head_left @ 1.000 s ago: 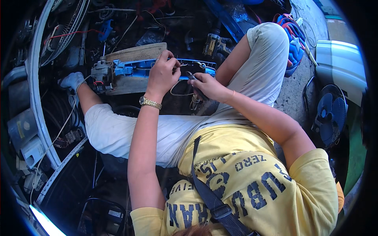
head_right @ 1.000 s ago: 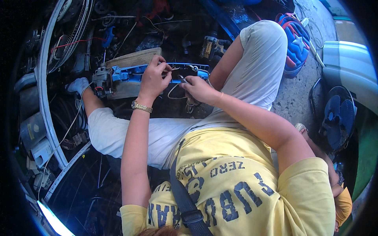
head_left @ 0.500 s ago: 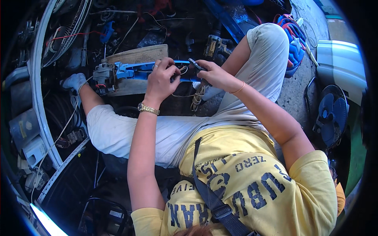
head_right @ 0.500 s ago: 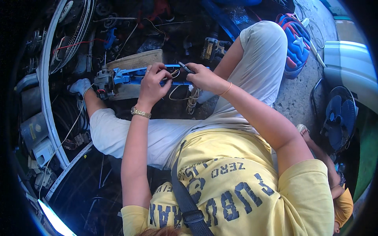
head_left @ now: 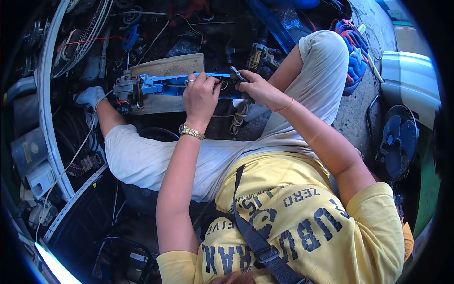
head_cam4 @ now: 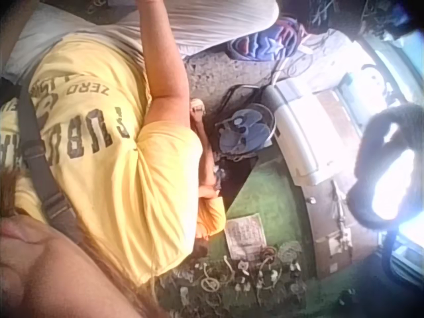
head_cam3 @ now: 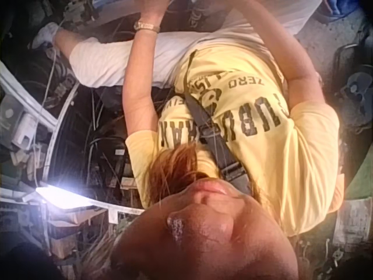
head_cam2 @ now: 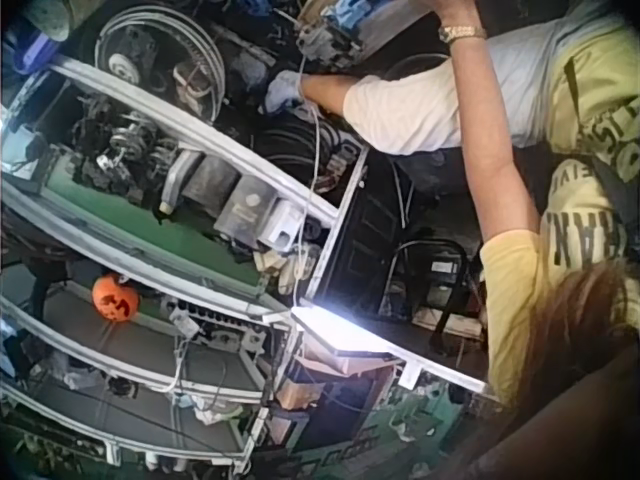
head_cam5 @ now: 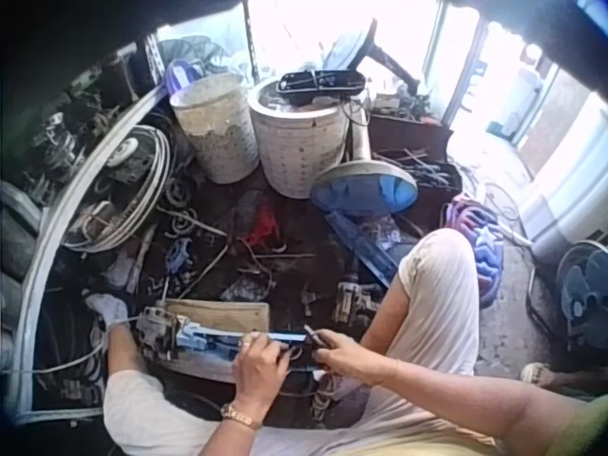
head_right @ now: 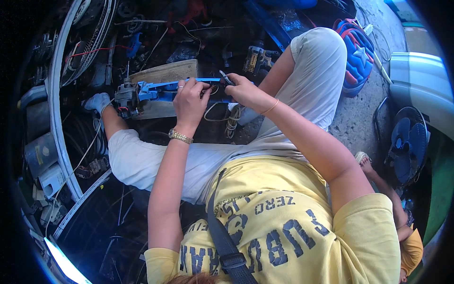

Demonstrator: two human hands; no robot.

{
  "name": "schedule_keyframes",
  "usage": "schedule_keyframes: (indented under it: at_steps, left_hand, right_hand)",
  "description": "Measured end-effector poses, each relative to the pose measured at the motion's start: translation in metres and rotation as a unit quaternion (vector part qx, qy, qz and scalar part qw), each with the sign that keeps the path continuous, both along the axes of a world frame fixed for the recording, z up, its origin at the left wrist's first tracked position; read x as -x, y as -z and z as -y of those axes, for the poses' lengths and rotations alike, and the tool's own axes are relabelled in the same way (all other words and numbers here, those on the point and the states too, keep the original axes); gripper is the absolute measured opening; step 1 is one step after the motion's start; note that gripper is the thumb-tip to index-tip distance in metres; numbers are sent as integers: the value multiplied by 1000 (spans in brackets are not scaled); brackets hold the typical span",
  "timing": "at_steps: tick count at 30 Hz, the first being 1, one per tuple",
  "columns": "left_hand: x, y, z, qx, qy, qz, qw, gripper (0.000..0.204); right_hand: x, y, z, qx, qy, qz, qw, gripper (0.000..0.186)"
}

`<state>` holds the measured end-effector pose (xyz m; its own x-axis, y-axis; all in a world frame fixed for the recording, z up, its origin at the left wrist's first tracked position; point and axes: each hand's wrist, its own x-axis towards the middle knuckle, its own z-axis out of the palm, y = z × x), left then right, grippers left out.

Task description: The person disassembles a fan casing using a power drill, connects a power cord to test the motor, and trims and arranges wires inside the housing using pliers and scissors.

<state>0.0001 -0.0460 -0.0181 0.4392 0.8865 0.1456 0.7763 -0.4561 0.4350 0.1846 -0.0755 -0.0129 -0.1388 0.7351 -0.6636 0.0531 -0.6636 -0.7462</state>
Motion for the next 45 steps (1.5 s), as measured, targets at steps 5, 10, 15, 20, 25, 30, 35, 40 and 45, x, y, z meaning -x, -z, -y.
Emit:
schedule_keyframes:
  at_steps: [5,10,15,20,25,30,35,40,45]
  left_hand:
    - [-2,3,1,-24,-3,-3,1000,12]
    - [-17,2,4,-24,-68,-82,994,18]
    - [-16,2,4,9,-74,-91,993,19]
    - [-18,3,4,10,-75,-81,994,15]
    - [-17,4,4,-3,-83,-28,996,9]
    - [-6,4,-1,50,-65,43,996,13]
    - [-3,6,-6,34,-27,7,999,7]
    - [-2,0,-8,66,-13,-17,998,8]
    - [-6,-2,-10,83,-6,-28,996,9]
  right_hand:
    - [2,1,1,-17,1,-7,1000,34]
    - [3,1,3,-40,-7,-1,999,31]
    - [5,1,3,-59,-17,8,998,29]
    - [7,6,4,-123,-66,60,988,40]
    - [3,2,2,-78,-72,55,993,38]
    - [5,1,4,-78,-61,78,992,35]
    - [0,5,0,-28,-59,21,998,33]
    - [2,-3,-1,-22,-58,28,998,37]
    - [5,0,1,-43,-124,70,989,43]
